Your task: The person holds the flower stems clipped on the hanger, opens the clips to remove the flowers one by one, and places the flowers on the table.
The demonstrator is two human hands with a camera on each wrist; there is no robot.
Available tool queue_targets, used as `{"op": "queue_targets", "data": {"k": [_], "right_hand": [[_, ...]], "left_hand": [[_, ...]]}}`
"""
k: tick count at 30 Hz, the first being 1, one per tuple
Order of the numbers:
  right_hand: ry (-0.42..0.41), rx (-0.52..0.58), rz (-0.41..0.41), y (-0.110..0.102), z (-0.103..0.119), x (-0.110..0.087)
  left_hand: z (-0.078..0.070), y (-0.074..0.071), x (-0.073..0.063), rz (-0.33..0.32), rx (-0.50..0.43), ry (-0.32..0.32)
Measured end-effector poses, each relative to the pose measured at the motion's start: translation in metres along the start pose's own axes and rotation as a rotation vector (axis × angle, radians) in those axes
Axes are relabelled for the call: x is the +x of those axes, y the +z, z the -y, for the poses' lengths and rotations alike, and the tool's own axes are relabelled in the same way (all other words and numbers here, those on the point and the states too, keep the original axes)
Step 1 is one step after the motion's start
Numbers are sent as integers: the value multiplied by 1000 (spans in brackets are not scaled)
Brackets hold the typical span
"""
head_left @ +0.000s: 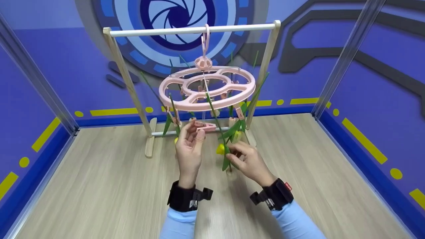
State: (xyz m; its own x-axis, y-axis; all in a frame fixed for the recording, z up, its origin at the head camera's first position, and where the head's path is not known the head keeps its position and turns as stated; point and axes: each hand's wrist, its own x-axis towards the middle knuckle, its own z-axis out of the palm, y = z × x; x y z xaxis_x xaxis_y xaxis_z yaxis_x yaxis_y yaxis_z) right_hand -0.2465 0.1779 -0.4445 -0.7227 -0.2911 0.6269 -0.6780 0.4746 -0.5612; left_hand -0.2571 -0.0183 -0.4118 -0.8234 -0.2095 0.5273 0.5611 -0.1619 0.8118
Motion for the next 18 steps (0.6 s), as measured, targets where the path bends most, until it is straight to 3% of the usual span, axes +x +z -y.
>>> {"op": "queue_targets", "data": {"k": [9, 18], "right_hand": [[35, -17, -48, -15, -2, -12], [32, -32, -100, -30, -9, -23]], "left_hand": [[-4, 1, -2, 25, -9, -51], [-3, 0, -8, 106, 153, -22]]}}
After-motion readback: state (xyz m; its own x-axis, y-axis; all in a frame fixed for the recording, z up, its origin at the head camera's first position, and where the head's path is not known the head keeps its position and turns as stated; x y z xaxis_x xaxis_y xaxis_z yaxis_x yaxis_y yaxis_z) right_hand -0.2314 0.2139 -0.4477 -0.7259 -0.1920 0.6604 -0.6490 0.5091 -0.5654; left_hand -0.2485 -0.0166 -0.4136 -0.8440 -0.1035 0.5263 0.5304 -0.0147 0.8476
